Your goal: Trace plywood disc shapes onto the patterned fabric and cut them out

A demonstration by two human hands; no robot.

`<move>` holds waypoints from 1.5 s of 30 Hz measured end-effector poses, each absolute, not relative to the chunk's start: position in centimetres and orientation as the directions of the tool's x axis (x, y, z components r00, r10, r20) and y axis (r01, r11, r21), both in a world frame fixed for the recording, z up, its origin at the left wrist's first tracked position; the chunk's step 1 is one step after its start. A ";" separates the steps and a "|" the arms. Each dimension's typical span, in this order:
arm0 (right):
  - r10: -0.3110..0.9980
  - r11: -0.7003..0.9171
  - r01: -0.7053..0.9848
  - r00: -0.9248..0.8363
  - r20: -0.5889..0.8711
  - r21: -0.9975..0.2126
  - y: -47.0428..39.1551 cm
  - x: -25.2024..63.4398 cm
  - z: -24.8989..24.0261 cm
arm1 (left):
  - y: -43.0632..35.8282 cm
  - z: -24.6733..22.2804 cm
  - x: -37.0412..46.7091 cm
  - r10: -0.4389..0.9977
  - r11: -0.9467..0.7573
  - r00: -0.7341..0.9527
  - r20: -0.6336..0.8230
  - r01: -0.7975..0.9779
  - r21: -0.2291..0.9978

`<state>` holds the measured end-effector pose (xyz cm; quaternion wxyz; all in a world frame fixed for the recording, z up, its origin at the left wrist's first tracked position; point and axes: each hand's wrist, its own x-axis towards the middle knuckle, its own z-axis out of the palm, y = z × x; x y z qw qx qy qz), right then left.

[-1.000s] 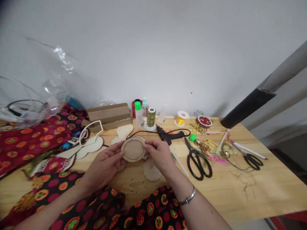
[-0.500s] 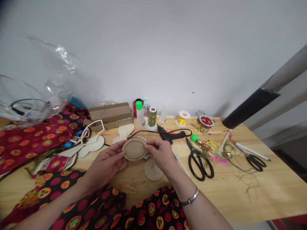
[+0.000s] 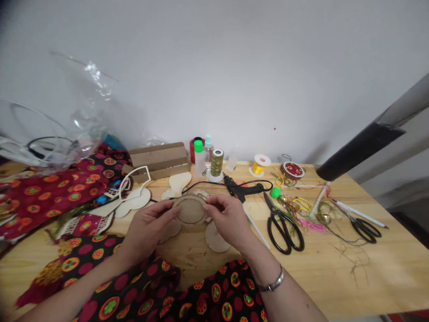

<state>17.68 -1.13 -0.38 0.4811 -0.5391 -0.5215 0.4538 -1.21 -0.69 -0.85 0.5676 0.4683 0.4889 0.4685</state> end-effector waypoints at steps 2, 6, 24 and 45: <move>0.999 0.018 0.134 0.043 0.024 -0.991 -1.2 17.6 -0.5 | -0.6 -0.7 -1.2 0.989 0.127 0.080 -0.121 -0.071 0.989; 0.999 0.027 0.130 0.034 0.032 -0.991 -1.2 17.4 -0.9 | -0.5 -0.7 -1.2 0.987 0.151 0.059 -0.146 -0.089 0.984; 0.999 -0.049 -0.003 -0.010 -0.049 -0.999 -1.3 16.8 -1.0 | -0.2 -1.8 -1.2 0.974 0.222 0.101 -0.203 -0.229 0.948; 0.864 0.264 -0.325 0.498 0.073 -0.908 0.4 21.1 1.7 | 1.1 -0.2 -3.6 0.948 -0.282 0.312 -0.069 0.917 0.282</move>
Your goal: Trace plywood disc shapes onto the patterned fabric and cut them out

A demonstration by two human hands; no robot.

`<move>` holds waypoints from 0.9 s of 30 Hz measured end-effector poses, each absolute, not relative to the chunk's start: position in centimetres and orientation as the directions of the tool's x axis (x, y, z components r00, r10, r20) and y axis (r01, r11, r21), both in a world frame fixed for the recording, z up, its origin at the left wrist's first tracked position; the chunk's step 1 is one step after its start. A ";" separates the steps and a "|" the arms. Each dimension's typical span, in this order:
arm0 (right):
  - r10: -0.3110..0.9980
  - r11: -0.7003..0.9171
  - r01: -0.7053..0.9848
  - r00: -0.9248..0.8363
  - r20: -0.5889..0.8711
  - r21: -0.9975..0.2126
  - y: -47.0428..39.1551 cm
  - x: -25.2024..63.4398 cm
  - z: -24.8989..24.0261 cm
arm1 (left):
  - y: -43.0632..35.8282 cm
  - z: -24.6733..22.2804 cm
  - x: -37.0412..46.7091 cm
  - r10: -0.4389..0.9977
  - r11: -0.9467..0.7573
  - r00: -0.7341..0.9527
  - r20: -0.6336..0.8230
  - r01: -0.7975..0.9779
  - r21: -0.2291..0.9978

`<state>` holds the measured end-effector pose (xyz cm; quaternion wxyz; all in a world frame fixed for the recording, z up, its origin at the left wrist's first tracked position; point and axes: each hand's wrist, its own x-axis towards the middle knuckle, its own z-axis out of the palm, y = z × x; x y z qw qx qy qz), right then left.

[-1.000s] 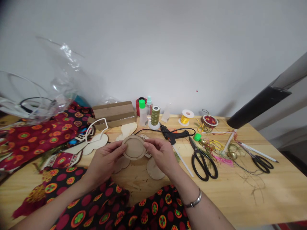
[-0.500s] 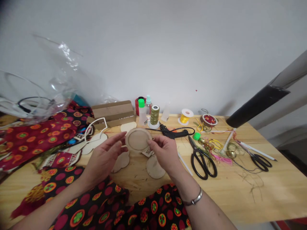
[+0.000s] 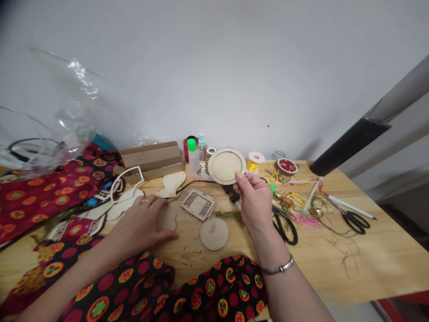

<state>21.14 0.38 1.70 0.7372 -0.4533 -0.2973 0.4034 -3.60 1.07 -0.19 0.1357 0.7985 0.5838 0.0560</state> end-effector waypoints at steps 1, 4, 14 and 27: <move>0.866 0.261 -0.321 0.494 0.075 -0.911 0.4 21.1 1.7 | 0.9 -0.1 -3.5 0.943 -0.290 0.317 -0.100 0.932 0.217; 0.871 0.257 -0.310 0.485 0.080 -0.915 0.4 21.0 1.6 | 0.5 0.2 -3.6 0.929 -0.320 0.343 -0.141 0.933 0.165; 0.896 0.226 -0.302 0.437 0.076 -0.926 0.4 20.8 0.8 | 0.3 -0.2 -3.7 0.931 -0.326 0.347 -0.112 0.930 0.171; 0.923 0.179 -0.333 0.382 0.041 -0.926 0.2 20.3 0.7 | 0.9 -0.8 -3.3 0.996 0.070 0.034 -0.084 0.294 0.953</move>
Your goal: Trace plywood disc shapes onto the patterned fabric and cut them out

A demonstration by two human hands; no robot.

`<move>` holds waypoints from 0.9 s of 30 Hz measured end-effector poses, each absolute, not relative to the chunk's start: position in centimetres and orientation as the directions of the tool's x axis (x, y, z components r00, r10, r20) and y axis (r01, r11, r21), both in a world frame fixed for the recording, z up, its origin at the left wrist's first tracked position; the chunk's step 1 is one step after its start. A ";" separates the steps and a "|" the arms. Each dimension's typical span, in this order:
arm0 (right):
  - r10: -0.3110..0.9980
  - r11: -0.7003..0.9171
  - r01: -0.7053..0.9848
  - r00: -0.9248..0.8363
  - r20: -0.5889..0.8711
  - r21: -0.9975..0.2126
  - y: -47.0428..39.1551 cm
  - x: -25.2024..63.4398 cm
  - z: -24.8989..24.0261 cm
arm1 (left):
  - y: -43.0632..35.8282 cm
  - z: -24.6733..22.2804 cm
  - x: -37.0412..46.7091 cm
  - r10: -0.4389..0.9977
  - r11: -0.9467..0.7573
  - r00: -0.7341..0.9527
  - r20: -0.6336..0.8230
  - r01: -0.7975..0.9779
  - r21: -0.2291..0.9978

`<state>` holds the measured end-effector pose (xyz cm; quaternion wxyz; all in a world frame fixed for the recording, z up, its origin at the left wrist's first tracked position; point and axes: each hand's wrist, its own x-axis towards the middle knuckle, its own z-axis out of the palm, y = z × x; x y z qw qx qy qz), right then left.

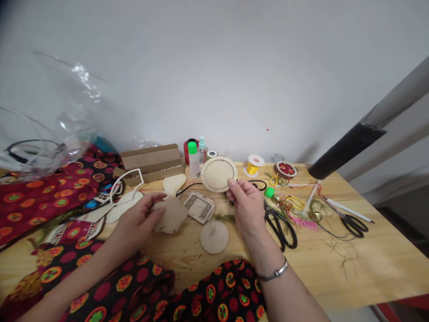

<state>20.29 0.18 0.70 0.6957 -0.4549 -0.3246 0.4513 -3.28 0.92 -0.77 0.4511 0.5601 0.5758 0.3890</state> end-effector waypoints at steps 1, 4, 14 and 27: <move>0.926 0.174 -0.337 0.376 0.038 -0.925 0.2 20.3 0.7 | 1.0 -0.8 -3.2 0.992 0.104 0.048 -0.118 0.234 0.967; 0.933 0.155 -0.345 0.360 0.022 -0.926 0.2 20.3 0.8 | 1.0 -1.0 -2.8 0.971 0.219 0.095 -0.221 0.035 0.975; 0.987 -0.104 -0.284 0.091 -0.135 -0.953 -0.6 18.2 -0.3 | 0.8 -0.8 -2.4 0.917 0.394 0.197 -0.346 -0.318 0.862; 0.983 -0.177 -0.142 0.017 -0.181 -0.974 -1.0 16.9 -1.7 | 0.3 0.1 -1.7 0.936 0.349 0.208 -0.285 -0.433 0.831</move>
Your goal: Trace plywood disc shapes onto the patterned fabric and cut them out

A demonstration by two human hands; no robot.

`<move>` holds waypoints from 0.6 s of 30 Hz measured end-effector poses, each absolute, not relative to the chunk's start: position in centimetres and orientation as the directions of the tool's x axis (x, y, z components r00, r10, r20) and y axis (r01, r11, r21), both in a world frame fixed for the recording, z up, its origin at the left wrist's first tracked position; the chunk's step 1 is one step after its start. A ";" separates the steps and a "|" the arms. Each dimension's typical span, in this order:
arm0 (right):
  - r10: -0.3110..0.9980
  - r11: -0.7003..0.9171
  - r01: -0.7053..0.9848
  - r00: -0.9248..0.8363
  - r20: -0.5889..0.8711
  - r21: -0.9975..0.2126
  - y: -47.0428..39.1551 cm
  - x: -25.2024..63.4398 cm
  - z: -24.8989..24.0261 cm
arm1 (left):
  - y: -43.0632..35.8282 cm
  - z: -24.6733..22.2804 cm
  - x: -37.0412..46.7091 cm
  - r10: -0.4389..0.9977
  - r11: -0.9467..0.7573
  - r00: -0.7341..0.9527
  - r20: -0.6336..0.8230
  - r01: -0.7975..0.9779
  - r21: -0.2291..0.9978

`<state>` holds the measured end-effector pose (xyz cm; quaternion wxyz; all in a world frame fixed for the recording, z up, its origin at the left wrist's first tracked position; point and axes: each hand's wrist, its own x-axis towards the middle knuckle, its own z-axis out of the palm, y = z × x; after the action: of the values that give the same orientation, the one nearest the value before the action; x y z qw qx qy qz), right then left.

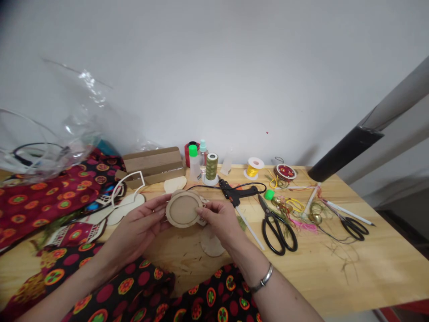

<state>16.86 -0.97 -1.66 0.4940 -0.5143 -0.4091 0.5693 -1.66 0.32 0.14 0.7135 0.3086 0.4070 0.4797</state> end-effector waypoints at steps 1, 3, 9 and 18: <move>0.984 -0.175 -0.138 0.021 -0.180 -0.975 -0.9 16.9 -1.7 | 0.3 0.1 -1.7 0.937 0.344 0.209 -0.278 -0.435 0.832; 0.984 -0.169 -0.129 0.030 -0.175 -0.977 -0.9 16.9 -1.8 | 0.3 0.1 -1.7 0.940 0.334 0.216 -0.262 -0.439 0.834; 0.986 -0.146 -0.091 0.063 -0.152 -0.985 -0.9 16.8 -1.8 | 0.1 0.0 -1.7 0.942 0.323 0.241 -0.235 -0.449 0.833; 0.989 -0.115 -0.007 0.087 -0.115 -0.993 -0.9 17.0 -1.9 | 0.3 -0.8 -2.0 0.942 0.316 0.250 -0.225 -0.427 0.848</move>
<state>16.99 -0.85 -1.94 0.4921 -0.5491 -0.4474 0.5061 -1.97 0.25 -0.80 0.7153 0.3369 0.3823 0.4782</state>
